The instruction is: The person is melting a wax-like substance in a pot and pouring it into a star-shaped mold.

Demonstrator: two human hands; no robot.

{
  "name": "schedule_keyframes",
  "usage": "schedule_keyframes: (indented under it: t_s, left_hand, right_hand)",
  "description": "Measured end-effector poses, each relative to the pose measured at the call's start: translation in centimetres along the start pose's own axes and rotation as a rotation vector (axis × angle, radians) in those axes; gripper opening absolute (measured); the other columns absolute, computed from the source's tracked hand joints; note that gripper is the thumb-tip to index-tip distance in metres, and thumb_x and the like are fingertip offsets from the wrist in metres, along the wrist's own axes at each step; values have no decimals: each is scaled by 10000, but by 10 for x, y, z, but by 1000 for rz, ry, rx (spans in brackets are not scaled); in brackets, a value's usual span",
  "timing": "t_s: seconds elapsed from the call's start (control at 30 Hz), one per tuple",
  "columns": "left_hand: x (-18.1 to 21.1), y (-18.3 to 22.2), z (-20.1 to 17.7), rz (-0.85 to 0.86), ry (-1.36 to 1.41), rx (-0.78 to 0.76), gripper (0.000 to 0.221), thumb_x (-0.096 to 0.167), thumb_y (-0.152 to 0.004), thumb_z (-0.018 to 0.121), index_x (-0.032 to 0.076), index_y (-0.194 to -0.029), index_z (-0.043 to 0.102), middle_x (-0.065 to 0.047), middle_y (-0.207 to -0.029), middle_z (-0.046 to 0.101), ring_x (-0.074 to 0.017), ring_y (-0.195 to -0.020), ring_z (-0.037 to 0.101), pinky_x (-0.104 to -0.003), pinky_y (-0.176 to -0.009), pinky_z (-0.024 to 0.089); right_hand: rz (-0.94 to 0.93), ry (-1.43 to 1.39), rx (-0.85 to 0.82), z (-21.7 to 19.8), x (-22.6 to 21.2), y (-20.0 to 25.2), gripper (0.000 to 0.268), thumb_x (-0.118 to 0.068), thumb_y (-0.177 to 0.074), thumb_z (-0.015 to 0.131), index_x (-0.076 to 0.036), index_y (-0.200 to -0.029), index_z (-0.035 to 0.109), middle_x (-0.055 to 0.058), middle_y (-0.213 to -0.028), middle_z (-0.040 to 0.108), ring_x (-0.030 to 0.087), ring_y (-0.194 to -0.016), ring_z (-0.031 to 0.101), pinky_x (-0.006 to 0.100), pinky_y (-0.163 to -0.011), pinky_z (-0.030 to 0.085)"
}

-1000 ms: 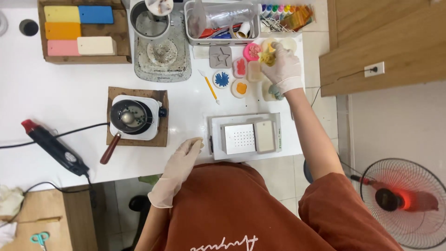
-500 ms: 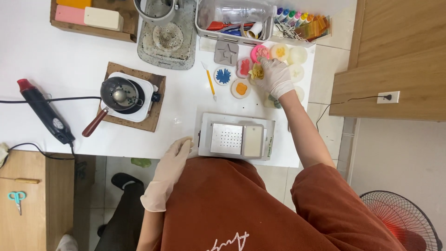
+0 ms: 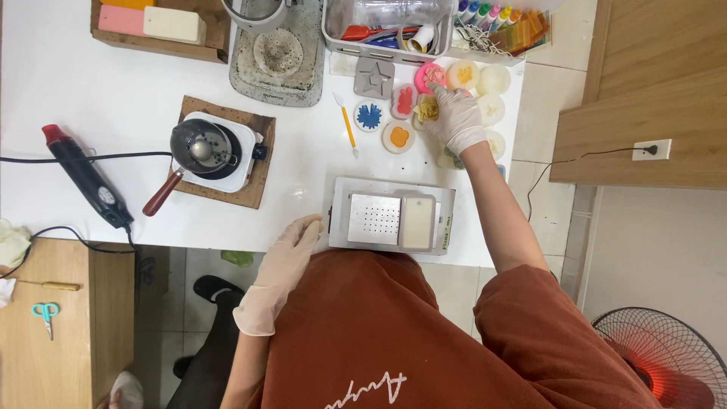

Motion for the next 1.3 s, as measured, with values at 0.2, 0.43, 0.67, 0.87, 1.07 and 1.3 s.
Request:
schedule_keyframes:
  t_s: [0.2,0.43,0.67,0.87,1.07,1.3]
  left_hand:
    - [1,4,-9,-3,49,-1,466,381,-963,548,148,-1356,641,-33,-1257,722,-135,-1163,658,-283,-1009,465]
    - [-7,7,-22,22,84,13,481,386,-970,546,133,-1372,624,-44,-1298,701,-148,-1196,631,-268,-1036,436]
    - [-13,14,-38,28,90,77,474,374,-971,535,134,-1369,630,-49,-1320,680,-170,-1228,608,-282,-1054,419]
    - [-26,14,-51,-45,183,116,472,370,-965,525,160,-1376,621,-33,-1296,708,-145,-1221,644,-287,-1058,437]
    - [-31,4,-51,-86,161,112,460,367,-970,524,175,-1374,628,-18,-1264,722,-135,-1210,646,-280,-1051,439]
    - [-17,-7,-45,-5,121,50,458,378,-963,534,164,-1353,639,-28,-1237,738,-160,-1176,660,-282,-1021,460]
  right_hand:
    - [62,40,-71,-4,-4,-5,755,-327,-754,855,-92,-1411,569,203,-1142,690,356,-1077,625,449,-948,485]
    - [-143,22,148,-9,-33,-40,620,-305,-755,848,-101,-1300,635,174,-1222,708,367,-1065,637,459,-898,501]
    - [266,-268,-9,83,-33,-114,415,-331,-884,767,-65,-1187,668,190,-1122,713,374,-1061,677,466,-905,525]
    - [516,-185,-38,102,-42,-137,425,-331,-853,769,-29,-1139,681,236,-1151,701,381,-1093,674,461,-912,543]
    - [613,-298,109,76,-56,-116,439,-228,-822,756,4,-1171,624,256,-1150,691,398,-1087,666,453,-901,540]
    - [535,-548,291,23,-51,-89,614,-104,-809,674,13,-1366,445,297,-1052,683,452,-1007,657,482,-863,510]
Point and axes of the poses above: each hand's wrist, its own y-axis away from the middle knuckle, its own z-axis out of the palm, x = y × z, the point moved 5 cm from there along -y, towards the middle knuckle
